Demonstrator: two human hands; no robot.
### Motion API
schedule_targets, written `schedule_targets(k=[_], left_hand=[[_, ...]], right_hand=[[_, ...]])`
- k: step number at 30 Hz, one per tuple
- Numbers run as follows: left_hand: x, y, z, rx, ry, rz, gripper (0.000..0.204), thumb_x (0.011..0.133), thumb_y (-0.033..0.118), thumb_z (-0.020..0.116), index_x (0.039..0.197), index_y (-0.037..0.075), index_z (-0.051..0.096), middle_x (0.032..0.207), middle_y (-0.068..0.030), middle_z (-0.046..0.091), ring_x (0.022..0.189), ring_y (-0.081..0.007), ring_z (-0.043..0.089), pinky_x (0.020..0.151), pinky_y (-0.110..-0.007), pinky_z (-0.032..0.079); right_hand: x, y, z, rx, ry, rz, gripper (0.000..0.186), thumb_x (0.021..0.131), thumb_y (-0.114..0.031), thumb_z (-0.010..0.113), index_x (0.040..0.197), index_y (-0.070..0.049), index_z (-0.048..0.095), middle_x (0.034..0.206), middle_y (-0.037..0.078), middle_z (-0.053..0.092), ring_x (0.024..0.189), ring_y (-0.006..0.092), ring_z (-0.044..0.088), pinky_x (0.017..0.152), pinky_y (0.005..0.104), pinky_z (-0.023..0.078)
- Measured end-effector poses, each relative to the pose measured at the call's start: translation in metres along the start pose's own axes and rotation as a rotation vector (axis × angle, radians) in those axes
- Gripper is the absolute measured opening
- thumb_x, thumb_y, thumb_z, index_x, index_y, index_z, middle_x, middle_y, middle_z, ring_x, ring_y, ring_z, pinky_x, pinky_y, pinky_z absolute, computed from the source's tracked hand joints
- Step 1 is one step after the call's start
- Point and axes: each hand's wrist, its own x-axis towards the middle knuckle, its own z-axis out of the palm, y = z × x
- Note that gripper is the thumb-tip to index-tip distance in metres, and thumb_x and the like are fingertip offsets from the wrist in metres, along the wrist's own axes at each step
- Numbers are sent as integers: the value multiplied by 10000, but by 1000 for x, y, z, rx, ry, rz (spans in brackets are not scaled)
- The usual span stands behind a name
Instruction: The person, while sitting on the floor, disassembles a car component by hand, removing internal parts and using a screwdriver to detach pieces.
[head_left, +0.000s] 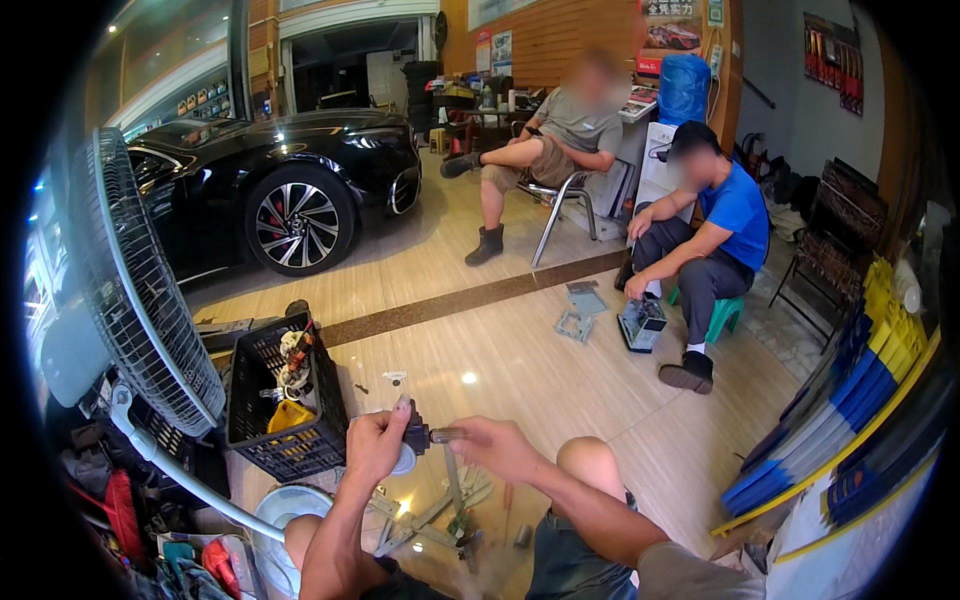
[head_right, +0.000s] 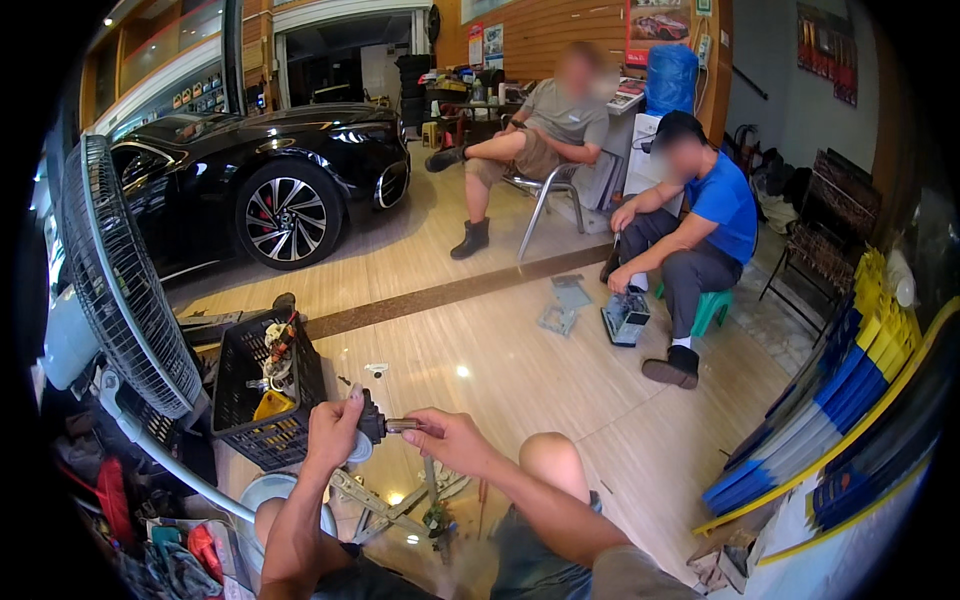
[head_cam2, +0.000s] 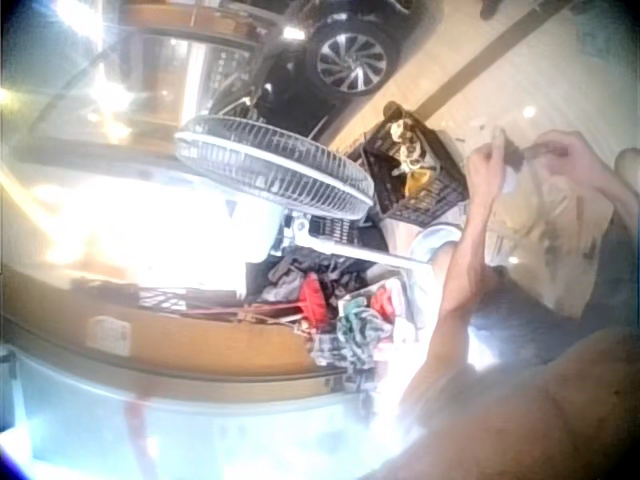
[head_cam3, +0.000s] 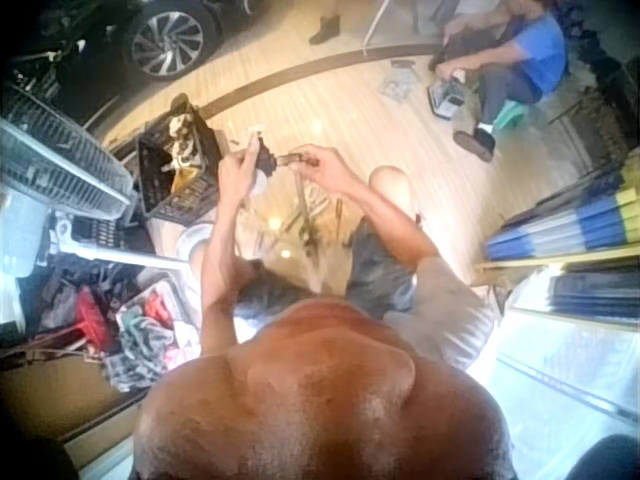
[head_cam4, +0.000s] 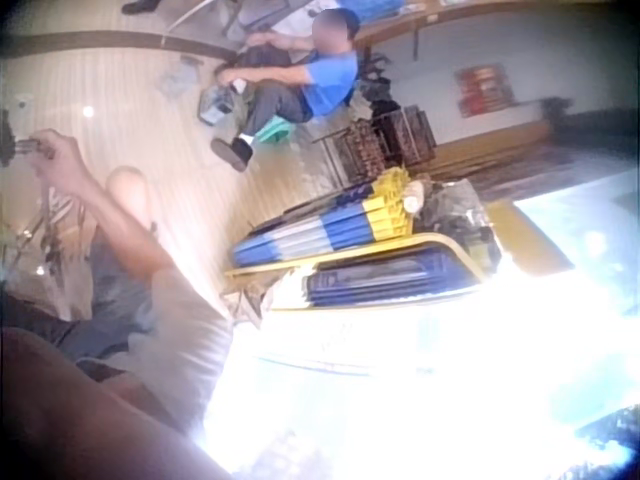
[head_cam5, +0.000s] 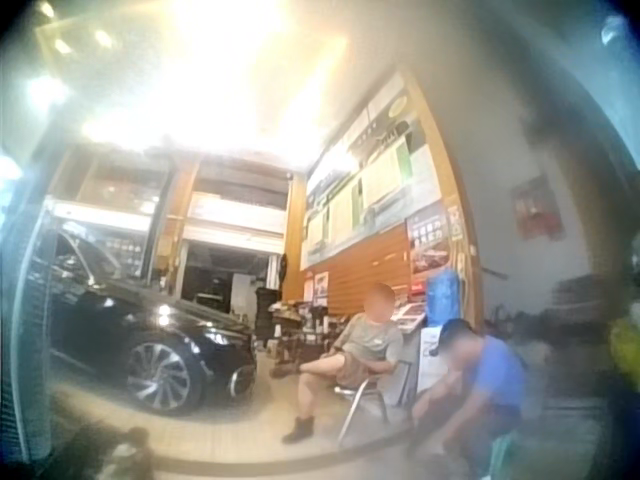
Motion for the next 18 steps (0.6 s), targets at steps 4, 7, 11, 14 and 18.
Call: schedule_targets(k=[4,7,11,14,18], left_hand=[[0,0,-1,-42,-6,-2,700,928,590,502,698,-59,622,486,-160,464,482,-202,511,533,-387,436],[2,-1,1,-37,-18,-2,700,925,595,504,705,-57,633,489,-157,475,487,-200,523,537,-386,442],[2,0,2,-40,-11,7,692,922,589,509,709,-56,640,494,-159,489,487,-209,529,542,-385,445],[2,3,1,-48,-2,11,686,921,584,511,714,-56,644,497,-160,497,489,-218,539,545,-384,449],[2,2,-3,-13,-18,-1,686,920,590,508,733,-52,662,502,-161,512,500,-222,567,554,-375,460]], right_hand=[[1,1,1,-13,41,-42,314,949,-233,649,1164,-6,621,773,6,627,685,65,567,620,239,488],[2,2,-1,13,29,-13,312,955,-235,640,1162,-3,622,772,7,627,694,65,577,625,240,494],[0,3,1,59,25,-67,309,959,-193,624,1193,8,598,915,32,650,793,85,604,688,256,517],[0,4,0,97,14,-46,304,964,-148,605,1221,12,577,1066,54,662,909,109,624,757,275,537],[0,-5,5,95,50,-42,312,958,-234,634,1141,18,615,813,14,641,719,68,585,640,241,496]])
